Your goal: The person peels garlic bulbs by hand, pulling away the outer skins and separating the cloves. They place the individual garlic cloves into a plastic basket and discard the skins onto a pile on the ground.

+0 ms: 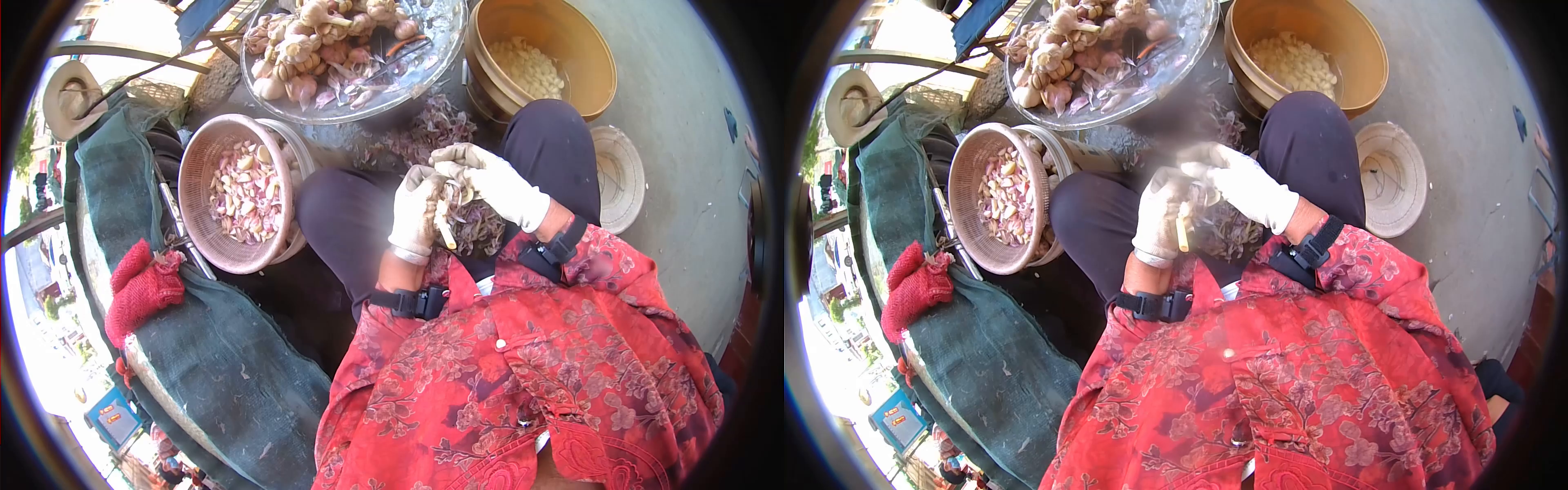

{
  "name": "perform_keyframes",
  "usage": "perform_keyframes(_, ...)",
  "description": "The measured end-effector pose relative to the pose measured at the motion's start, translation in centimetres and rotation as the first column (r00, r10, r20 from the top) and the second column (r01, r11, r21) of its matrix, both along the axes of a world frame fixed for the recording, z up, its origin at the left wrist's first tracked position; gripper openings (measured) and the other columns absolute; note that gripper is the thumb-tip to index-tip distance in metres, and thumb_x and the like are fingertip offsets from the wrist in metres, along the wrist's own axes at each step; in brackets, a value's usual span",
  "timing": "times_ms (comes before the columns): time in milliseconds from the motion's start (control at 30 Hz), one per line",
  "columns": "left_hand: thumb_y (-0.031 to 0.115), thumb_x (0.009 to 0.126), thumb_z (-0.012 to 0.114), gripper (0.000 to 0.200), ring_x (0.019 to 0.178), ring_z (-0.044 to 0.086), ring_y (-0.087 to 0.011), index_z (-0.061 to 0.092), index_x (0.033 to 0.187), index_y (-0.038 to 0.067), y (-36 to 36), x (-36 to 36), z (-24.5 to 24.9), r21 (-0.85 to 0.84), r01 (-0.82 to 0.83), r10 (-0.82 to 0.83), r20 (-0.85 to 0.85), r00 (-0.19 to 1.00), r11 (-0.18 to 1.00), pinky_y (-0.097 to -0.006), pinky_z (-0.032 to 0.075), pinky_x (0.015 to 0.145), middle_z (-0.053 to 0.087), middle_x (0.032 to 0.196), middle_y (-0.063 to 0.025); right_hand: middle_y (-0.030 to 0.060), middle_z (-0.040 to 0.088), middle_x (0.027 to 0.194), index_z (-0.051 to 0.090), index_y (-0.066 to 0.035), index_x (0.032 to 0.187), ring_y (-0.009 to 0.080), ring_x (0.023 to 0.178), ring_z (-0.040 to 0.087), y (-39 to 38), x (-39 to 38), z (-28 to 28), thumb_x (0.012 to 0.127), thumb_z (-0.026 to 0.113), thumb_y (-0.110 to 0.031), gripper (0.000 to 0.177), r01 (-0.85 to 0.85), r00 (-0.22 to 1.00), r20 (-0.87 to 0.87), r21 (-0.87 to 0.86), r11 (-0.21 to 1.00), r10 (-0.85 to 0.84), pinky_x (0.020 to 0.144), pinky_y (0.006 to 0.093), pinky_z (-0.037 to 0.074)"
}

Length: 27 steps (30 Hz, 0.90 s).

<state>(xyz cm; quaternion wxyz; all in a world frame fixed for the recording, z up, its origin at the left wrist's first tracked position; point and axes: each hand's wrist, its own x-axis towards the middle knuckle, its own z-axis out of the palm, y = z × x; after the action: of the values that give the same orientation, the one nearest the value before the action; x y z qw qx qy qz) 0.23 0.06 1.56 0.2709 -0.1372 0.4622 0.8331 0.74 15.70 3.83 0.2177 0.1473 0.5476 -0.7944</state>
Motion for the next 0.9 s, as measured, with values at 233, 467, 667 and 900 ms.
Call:
perform_keyframes(233, 0.010, 0.088, 0.054, 0.006, 0.052, 0.048, -0.0061, 0.053, 0.084, 0.005, 0.2, -0.2, 0.2, -0.107, 0.008, -0.012, -0.042, 0.999, 0.994, -0.0190, 0.038, 0.046, 0.057, 0.068, -0.0016, 0.0003, 0.059, 0.105, 0.052, -0.002, 0.120, 0.0068, 0.091, 0.054, 0.2, -0.1, -0.5, 0.092, 0.059, -0.017, 0.033, 0.016, 0.997, 0.071, -0.117, 0.993, -0.008, 0.077, 0.0220, 0.045)
perform_keyframes(467, 0.006, 0.088, 0.051, 0.004, 0.063, 0.052, -0.0079, 0.053, 0.085, 0.004, 0.2, -0.5, 0.4, -0.036, 0.006, -0.006, 0.020, 1.000, 0.999, -0.0218, 0.043, 0.055, 0.057, 0.076, -0.0024, 0.0046, 0.055, 0.116, 0.048, -0.001, 0.126, 0.0113, 0.106, 0.052, 0.8, -0.6, 0.8, 0.088, 0.052, 0.002, 0.039, -0.154, 0.986, -0.052, 0.055, 0.986, 0.157, 0.086, 0.0250, 0.047)
perform_keyframes(667, 0.009, 0.088, 0.052, 0.006, 0.061, 0.053, -0.0100, 0.053, 0.084, 0.005, -0.5, -0.5, 0.6, 0.002, 0.108, -0.108, 0.017, 0.994, 0.994, -0.0227, 0.045, 0.054, 0.056, 0.073, -0.0032, 0.0177, 0.065, 0.097, 0.056, -0.001, 0.113, 0.0296, 0.091, 0.064, 0.1, -0.7, 2.5, 0.092, 0.050, -0.015, 0.027, -0.090, 0.927, -0.247, 0.583, 0.807, 0.282, 0.079, 0.0359, 0.049)
perform_keyframes(900, 0.017, 0.089, 0.052, 0.012, 0.061, 0.059, -0.0128, 0.053, 0.091, 0.005, -0.8, -0.5, -0.2, 0.192, 0.099, -0.089, -0.062, 0.994, 0.976, -0.0228, 0.048, 0.050, 0.059, 0.075, -0.0060, 0.0187, 0.063, 0.090, 0.055, -0.001, 0.099, 0.0335, 0.084, 0.063, 1.2, -1.0, -0.1, 0.093, 0.048, -0.019, 0.020, -0.080, 0.901, -0.261, 0.685, 0.724, 0.347, 0.072, 0.0407, 0.049)
